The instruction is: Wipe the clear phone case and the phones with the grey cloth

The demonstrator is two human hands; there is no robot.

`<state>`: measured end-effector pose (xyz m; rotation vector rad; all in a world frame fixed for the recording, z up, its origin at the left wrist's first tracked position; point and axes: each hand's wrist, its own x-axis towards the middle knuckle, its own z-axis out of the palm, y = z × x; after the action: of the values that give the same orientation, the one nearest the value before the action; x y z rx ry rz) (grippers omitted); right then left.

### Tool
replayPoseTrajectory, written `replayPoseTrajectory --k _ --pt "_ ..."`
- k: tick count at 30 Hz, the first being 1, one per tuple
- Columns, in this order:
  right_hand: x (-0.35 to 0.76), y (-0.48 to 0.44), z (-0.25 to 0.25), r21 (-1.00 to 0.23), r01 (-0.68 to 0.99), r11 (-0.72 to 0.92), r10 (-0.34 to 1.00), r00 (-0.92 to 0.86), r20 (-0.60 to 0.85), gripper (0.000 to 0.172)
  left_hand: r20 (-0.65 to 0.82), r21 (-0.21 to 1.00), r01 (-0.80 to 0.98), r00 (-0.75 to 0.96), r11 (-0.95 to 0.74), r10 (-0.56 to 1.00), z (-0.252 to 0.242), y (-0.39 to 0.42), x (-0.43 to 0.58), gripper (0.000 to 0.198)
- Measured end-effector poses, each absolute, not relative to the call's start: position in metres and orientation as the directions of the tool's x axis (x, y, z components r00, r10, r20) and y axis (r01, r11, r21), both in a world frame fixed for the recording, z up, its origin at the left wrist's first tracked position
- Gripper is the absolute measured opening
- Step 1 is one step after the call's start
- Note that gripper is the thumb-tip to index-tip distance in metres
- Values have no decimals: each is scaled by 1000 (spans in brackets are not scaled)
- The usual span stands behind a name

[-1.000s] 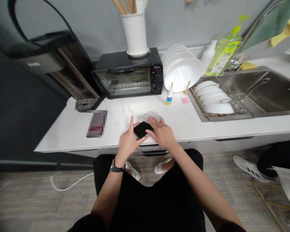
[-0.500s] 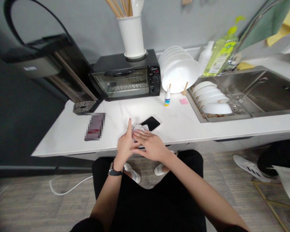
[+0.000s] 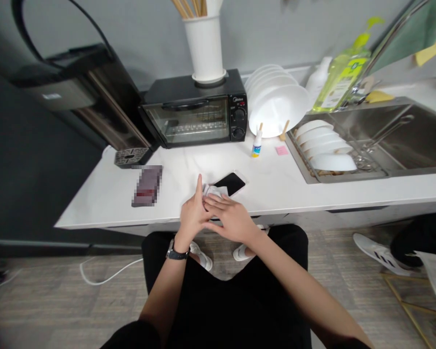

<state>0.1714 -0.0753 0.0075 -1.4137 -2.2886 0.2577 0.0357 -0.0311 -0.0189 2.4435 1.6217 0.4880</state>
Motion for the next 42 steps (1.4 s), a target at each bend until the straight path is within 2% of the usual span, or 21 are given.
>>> replayPoseTrajectory --k 4,6,9,10,14,19,23,27,28,32,35,37,40,42 --pt "178 -68 7 -388 880 273 943 -165 289 45 251 374 805 389 -460 886 -16 -32 37 83" --pt "176 -68 9 -381 873 306 936 -202 289 51 219 379 817 378 -435 900 -14 -33 38 83" --pt "174 -73 13 -377 805 458 887 -383 260 53 133 345 872 321 -348 938 -12 -33 38 82" --pt "175 -74 13 -381 805 455 889 -381 256 49 135 344 872 321 -348 937 -12 -34 39 82" --pt "180 -74 12 -391 878 277 947 -179 268 44 227 375 810 392 -451 892 -12 -34 38 86" --pt "173 -77 10 -375 825 423 902 -345 258 47 163 337 861 344 -379 925 -14 -33 37 80" --pt "171 -74 9 -395 885 249 946 -134 295 43 268 373 793 405 -482 874 -15 -34 37 82" --pt "167 -73 9 -387 834 393 913 -303 274 47 197 349 832 386 -432 901 -15 -34 36 80" --pt "167 -72 9 -386 836 390 914 -301 273 46 193 349 834 382 -428 904 -15 -34 36 80" --pt "170 -69 9 -387 895 223 947 -104 305 47 244 375 803 397 -464 885 -14 -34 37 81" --pt "168 -73 10 -376 860 345 927 -250 279 52 193 353 839 368 -414 910 -15 -34 37 77" --pt "167 -76 11 -373 830 415 906 -339 253 50 176 341 856 348 -388 921 -16 -33 37 77" --pt "170 -75 11 -380 877 295 942 -201 267 43 251 372 814 375 -446 892 -16 -33 37 82" --pt "171 -74 11 -384 890 245 949 -140 282 46 280 389 791 387 -473 878 -16 -33 37 82"
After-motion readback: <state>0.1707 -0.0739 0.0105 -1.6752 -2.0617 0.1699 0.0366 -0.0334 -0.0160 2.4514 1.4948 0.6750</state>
